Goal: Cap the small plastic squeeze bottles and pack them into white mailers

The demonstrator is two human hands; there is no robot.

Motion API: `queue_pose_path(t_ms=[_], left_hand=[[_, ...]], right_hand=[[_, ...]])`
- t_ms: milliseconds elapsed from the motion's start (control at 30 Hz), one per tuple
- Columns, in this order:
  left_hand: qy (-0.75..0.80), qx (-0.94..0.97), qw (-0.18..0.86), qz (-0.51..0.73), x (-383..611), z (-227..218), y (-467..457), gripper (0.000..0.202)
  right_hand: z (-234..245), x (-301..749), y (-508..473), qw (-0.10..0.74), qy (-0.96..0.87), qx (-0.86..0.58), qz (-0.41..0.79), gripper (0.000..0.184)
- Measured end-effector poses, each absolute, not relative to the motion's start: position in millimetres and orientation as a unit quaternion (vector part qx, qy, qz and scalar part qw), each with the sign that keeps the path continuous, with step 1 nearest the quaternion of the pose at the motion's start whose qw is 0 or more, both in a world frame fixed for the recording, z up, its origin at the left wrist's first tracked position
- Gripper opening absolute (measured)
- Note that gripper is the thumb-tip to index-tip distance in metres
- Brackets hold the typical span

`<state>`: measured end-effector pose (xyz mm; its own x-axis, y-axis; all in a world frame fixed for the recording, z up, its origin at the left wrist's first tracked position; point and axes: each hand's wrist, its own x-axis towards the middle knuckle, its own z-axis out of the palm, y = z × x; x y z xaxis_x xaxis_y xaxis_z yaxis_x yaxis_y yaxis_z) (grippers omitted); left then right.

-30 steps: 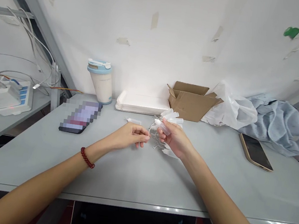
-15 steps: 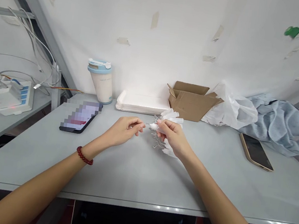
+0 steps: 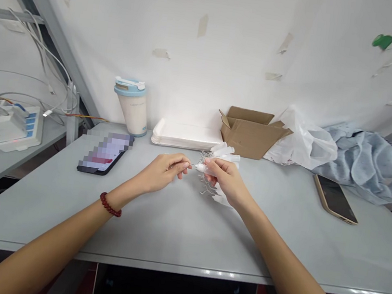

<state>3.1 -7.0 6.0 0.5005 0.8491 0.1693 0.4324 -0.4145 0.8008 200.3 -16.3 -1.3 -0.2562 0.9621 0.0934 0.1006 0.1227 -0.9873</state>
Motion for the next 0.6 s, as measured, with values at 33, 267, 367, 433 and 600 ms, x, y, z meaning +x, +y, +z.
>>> queue_pose_path(t_ms=[33, 267, 367, 433, 600], left_hand=[[0.406, 0.789, 0.356, 0.292, 3.1, 6.0, -6.9, 0.029], [0.405, 0.806, 0.319, 0.291, 4.0, 5.3, -7.3, 0.027], [0.399, 0.828, 0.26, 0.298, 5.2, 4.4, -9.0, 0.024], [0.382, 0.848, 0.209, 0.302, 5.9, 3.3, -10.1, 0.022], [0.351, 0.878, 0.137, 0.297, 5.4, -2.0, -9.8, 0.021]], right_hand=[[-1.3, 200.3, -16.4, 0.43, -0.614, -0.432, 0.501, 0.039], [-1.1, 199.6, -16.3, 0.429, -0.602, -0.435, 0.514, 0.039], [-1.3, 198.8, -15.9, 0.427, -0.59, -0.444, 0.521, 0.039], [-2.0, 197.9, -15.4, 0.432, -0.585, -0.457, 0.512, 0.037], [-5.1, 194.6, -15.1, 0.439, -0.589, -0.473, 0.486, 0.037]])
